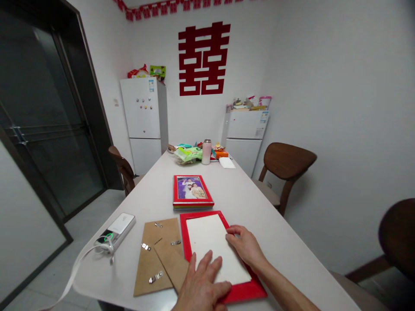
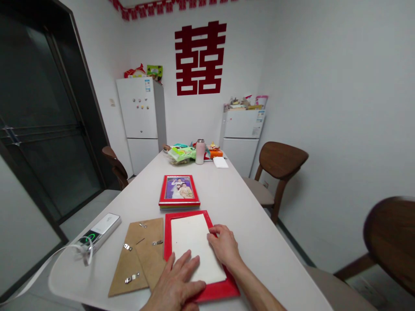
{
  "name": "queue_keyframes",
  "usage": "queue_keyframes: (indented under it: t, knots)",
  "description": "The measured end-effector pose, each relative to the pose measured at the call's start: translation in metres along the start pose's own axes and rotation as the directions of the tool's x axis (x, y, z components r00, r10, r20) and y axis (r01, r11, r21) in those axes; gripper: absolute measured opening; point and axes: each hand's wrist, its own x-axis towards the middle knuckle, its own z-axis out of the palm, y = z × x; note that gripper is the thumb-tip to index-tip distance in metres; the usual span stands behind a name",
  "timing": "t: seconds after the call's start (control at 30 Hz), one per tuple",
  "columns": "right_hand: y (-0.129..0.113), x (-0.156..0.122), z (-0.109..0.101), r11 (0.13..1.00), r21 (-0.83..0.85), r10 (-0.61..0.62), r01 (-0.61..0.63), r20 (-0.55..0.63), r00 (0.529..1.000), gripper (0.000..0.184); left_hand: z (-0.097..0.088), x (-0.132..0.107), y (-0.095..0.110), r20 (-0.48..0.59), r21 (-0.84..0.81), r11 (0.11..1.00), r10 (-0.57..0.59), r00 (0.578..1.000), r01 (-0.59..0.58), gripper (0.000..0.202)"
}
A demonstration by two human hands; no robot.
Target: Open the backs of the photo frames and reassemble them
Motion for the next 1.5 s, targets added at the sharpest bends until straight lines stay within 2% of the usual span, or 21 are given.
queue_keyframes:
  t: [0.17, 0.3, 0.4, 0.47, 0.57, 0.63, 0.73, 0.77, 0.83, 0.93, 1.0, 1.07, 1.17, 1.27, 1.33, 1.43, 1.5]
  knots:
    - [-0.013, -0.01, 0.0, 0.97, -0.231, -0.075, 0.075, 0.009, 0.997, 0.018, -0.003, 0.001, 0.001, 0.03, -0.073, 0.996, 0.057, 0.998, -0.054, 0.039]
    - [-0.019, -0.015, 0.001, 0.933, -0.314, -0.172, 0.173, 0.031, 0.985, 0.024, -0.007, 0.0, 0.005, 0.034, -0.126, 0.988, 0.09, 0.995, -0.085, 0.039]
    - [-0.018, -0.014, 0.0, 0.912, -0.371, -0.175, 0.174, 0.032, 0.984, 0.034, -0.011, -0.004, 0.004, 0.045, -0.112, 0.991, 0.076, 0.996, -0.07, 0.046]
    - [-0.02, -0.014, -0.002, 0.904, -0.391, -0.177, 0.174, 0.029, 0.984, 0.034, -0.016, -0.015, -0.002, 0.019, -0.063, 0.998, 0.021, 1.0, -0.02, 0.05]
    - [-0.037, -0.024, -0.004, 0.917, -0.298, -0.255, 0.265, 0.075, 0.964, 0.03, -0.024, -0.045, -0.025, -0.12, 0.071, 0.985, -0.151, 0.981, 0.161, 0.048]
    - [-0.058, -0.038, -0.001, 0.915, -0.174, -0.34, 0.364, 0.156, 0.928, 0.028, -0.026, -0.069, -0.044, -0.203, 0.143, 0.941, -0.276, 0.939, 0.308, 0.051]
    - [-0.095, -0.065, 0.013, 0.867, -0.021, -0.472, 0.498, 0.286, 0.834, 0.025, -0.023, -0.098, -0.068, -0.301, 0.198, 0.846, -0.427, 0.852, 0.494, 0.058]
    - [-0.105, -0.073, 0.019, 0.845, 0.0, -0.506, 0.534, 0.319, 0.801, 0.028, -0.021, -0.104, -0.072, -0.323, 0.204, 0.83, -0.444, 0.836, 0.52, 0.058]
    - [-0.119, -0.085, 0.034, 0.821, -0.008, -0.529, 0.57, 0.364, 0.767, 0.038, -0.015, -0.11, -0.078, -0.344, 0.203, 0.831, -0.434, 0.833, 0.517, 0.054]
    - [-0.127, -0.089, 0.052, 0.823, -0.027, -0.514, 0.568, 0.391, 0.764, 0.041, -0.009, -0.111, -0.08, -0.39, 0.176, 0.856, -0.393, 0.833, 0.487, 0.052]
    - [-0.127, -0.087, 0.055, 0.839, 0.016, -0.507, 0.544, 0.386, 0.771, 0.041, -0.009, -0.11, -0.081, -0.436, 0.158, 0.864, -0.373, 0.819, 0.477, 0.055]
    - [-0.128, -0.084, 0.051, 0.847, 0.103, -0.52, 0.522, 0.365, 0.772, 0.043, -0.014, -0.108, -0.08, -0.48, 0.162, 0.876, -0.332, 0.812, 0.454, 0.06]
    - [-0.133, -0.08, 0.03, 0.82, 0.232, -0.571, 0.523, 0.288, 0.768, 0.043, -0.032, -0.103, -0.072, -0.542, 0.221, 0.898, -0.212, 0.813, 0.381, 0.063]
    - [-0.136, -0.077, 0.001, 0.783, 0.278, -0.613, 0.557, 0.193, 0.766, 0.042, -0.053, -0.092, -0.052, -0.59, 0.29, 0.907, -0.082, 0.803, 0.306, 0.064]
    - [-0.132, -0.074, -0.018, 0.773, 0.258, -0.626, 0.58, 0.16, 0.764, 0.043, -0.06, -0.08, -0.036, -0.619, 0.318, 0.907, -0.024, 0.785, 0.278, 0.065]
    - [-0.113, -0.069, -0.042, 0.796, 0.188, -0.604, 0.575, 0.177, 0.777, 0.042, -0.051, -0.058, -0.017, -0.629, 0.32, 0.917, 0.018, 0.777, 0.238, 0.068]
    - [-0.095, -0.065, -0.054, 0.831, 0.138, -0.555, 0.538, 0.233, 0.798, 0.04, -0.035, -0.042, -0.009, -0.597, 0.297, 0.933, 0.015, 0.802, 0.204, 0.07]
